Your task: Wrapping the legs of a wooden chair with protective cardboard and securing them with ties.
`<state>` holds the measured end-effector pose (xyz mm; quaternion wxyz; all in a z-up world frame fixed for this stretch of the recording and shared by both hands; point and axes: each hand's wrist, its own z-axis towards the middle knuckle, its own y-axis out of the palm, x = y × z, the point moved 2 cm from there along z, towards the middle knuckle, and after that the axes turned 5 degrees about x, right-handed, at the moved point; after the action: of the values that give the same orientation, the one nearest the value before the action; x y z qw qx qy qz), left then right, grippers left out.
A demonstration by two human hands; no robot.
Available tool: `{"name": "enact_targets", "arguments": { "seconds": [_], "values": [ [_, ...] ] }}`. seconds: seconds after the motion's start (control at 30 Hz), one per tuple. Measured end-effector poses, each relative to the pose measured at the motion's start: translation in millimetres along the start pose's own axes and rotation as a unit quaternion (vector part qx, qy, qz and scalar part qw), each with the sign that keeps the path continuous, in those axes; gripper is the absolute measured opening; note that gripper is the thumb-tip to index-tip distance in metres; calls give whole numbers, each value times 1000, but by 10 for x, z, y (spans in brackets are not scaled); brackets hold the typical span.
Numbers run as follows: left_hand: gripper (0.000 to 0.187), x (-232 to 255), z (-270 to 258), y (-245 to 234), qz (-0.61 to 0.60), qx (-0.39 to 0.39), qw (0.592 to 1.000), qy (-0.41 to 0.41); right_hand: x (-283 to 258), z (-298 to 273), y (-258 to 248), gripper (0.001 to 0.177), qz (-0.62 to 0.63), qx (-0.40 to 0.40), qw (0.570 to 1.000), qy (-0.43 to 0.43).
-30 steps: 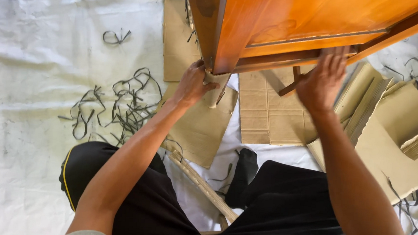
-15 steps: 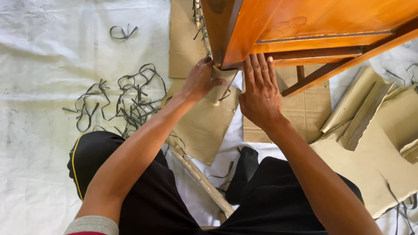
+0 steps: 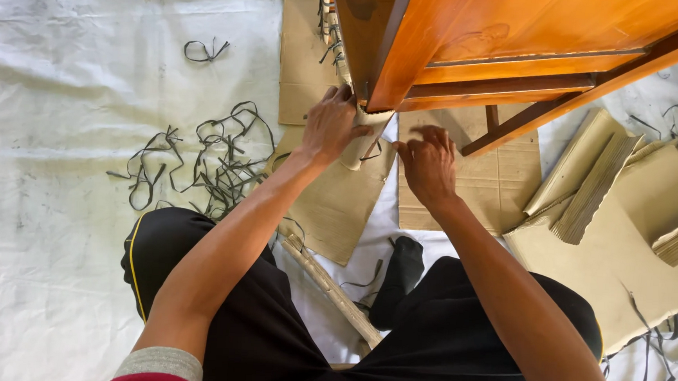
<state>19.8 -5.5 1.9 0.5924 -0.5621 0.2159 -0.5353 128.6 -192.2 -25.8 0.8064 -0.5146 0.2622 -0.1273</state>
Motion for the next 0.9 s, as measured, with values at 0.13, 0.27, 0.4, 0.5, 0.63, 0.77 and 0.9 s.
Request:
{"name": "enact_targets", "arguments": {
  "seconds": [0.13, 0.27, 0.4, 0.5, 0.63, 0.77, 0.9],
  "values": [
    [58, 83, -11, -127, -12, -5, 1000, -8, 209, 61, 287, 35, 130, -12, 987, 90],
    [60, 63, -15, -98, -17, -6, 1000, -23, 401, 173, 503, 44, 25, 5, 996, 81],
    [57, 58, -33, -88, -37, -14, 999, -30, 121, 321, 358, 79, 168, -103, 975, 103],
    [55, 41, -28, -58, -44, -15, 998, -30, 82, 353, 533, 72, 233, -156, 954, 109],
    [51, 22, -26, -47, -43, -21, 998, -40, 137, 440, 658, 46, 270, -154, 940, 139],
    [52, 35, -27, -85, -61, -29, 997, -34, 153, 526, 651, 43, 276, -112, 945, 132],
    [51, -11, -21, -47, -105, -36, 993, -47, 641, 595, 1279, 51, 271, -113, 945, 142]
  ]
}}
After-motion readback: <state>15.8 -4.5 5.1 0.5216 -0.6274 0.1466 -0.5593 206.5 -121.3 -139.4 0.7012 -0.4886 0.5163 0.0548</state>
